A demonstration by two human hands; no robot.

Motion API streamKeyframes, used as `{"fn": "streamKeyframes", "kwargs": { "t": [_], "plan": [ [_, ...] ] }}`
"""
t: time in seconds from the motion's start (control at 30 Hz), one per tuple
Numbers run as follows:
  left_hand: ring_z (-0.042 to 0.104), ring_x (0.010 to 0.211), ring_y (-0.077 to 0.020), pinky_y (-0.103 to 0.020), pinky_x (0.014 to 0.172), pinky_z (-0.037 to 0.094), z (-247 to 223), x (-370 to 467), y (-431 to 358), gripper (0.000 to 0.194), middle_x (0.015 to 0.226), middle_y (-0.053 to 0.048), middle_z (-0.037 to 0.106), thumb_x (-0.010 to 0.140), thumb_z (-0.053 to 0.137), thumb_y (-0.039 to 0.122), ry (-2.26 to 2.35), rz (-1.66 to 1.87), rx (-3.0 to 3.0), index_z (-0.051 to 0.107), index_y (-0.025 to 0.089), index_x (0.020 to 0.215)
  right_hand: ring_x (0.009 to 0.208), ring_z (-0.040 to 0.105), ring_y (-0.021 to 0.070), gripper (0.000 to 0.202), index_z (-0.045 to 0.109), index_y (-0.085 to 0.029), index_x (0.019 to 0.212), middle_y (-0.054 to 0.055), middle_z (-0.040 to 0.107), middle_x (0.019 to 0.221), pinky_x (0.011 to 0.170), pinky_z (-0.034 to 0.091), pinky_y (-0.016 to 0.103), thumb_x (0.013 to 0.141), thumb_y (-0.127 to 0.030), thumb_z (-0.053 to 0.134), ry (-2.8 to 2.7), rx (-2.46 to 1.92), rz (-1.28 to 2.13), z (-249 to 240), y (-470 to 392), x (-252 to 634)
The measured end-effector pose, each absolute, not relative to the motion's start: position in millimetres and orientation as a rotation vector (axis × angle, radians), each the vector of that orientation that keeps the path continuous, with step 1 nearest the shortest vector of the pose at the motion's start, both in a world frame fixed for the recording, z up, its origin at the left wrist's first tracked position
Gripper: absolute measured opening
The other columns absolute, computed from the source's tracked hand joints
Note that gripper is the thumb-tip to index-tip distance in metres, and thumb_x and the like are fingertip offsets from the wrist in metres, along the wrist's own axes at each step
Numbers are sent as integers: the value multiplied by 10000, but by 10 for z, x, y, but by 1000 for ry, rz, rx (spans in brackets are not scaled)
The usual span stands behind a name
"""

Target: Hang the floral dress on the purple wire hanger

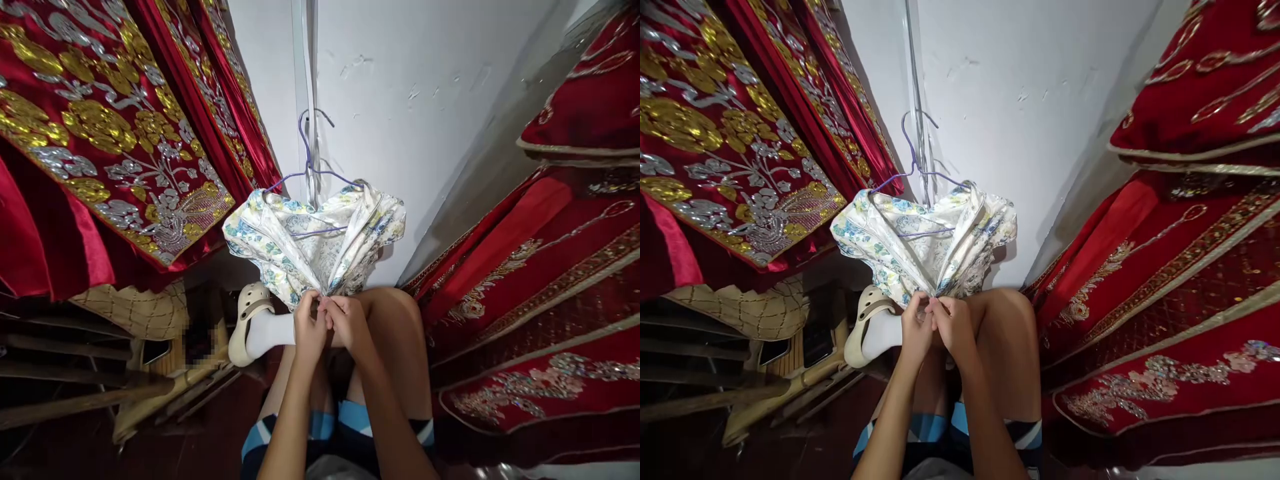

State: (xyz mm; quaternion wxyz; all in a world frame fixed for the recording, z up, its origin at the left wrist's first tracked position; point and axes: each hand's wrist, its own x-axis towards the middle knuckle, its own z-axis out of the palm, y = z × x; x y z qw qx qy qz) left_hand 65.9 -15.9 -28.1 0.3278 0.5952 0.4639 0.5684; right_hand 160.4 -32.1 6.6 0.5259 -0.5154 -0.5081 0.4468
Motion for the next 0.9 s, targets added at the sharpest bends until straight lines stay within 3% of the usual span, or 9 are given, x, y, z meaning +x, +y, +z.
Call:
{"fn": "streamKeyframes", "kwargs": {
  "t": [0.17,0.4,0.5,0.57,0.63,0.7,0.77,0.83,0.9],
  "plan": [
    [562,789,-172,-269,749,443,-385,629,-127,158,812,-19,569,948,496,298,1264,1518,1629,525,209,821,399,407,105,348,689,-162,707,-32,513,431,448,312,245,892,-419,546,-1142,-1177,1119,181,-170,1606],
    [524,768,-172,-282,737,417,-461,539,149,141,782,-12,529,943,476,222,1267,1476,1826,499,202,805,385,392,45,251,676,-122,722,-34,562,488,397,279,176,899,-292,626,-1176,-912,1057,1429,605,1718],
    [513,734,-168,-281,711,411,-354,464,289,162,744,-6,519,897,474,160,1203,1300,2004,457,203,742,376,370,38,255,658,-124,756,-46,541,478,382,265,163,941,-287,594,-1178,-852,983,1719,715,1732],
    [539,716,-162,-275,705,429,-157,398,367,139,732,-2,546,867,518,155,1146,1202,2056,482,198,740,366,357,39,260,648,-132,770,-53,527,466,373,262,161,958,-297,578,-1211,-836,995,1719,705,1727],
    [593,752,-159,-276,745,463,167,334,433,14,798,-9,608,869,569,181,1077,1260,2055,564,188,880,368,368,42,258,640,-144,769,-53,531,469,377,275,160,962,-301,572,-1264,-815,1004,1644,670,1719],
    [634,820,-154,-290,812,486,579,289,499,283,929,-34,650,917,563,226,986,1488,2035,544,194,1197,380,387,46,263,627,-154,748,-49,535,478,392,294,161,962,-296,567,-1298,-797,992,1578,632,1713],
    [629,833,-150,-294,817,484,992,269,577,384,946,-38,651,968,512,265,954,1726,2095,477,210,1347,390,392,51,279,607,-164,718,-50,521,478,409,309,169,959,-299,565,-1327,-785,964,1567,602,1709],
    [608,789,-147,-279,761,475,1324,267,656,289,919,-43,660,974,513,297,951,1748,2253,576,197,1237,398,385,59,289,589,-174,700,-58,488,472,424,311,181,950,-319,576,-1374,-772,941,1595,590,1709],
    [572,706,-142,-268,693,450,1545,271,703,181,787,-24,646,956,545,308,990,1679,2401,656,171,996,409,367,67,294,576,-184,689,-69,440,469,433,294,195,937,-342,585,-1416,-773,912,1597,610,1711]
  ]
}}
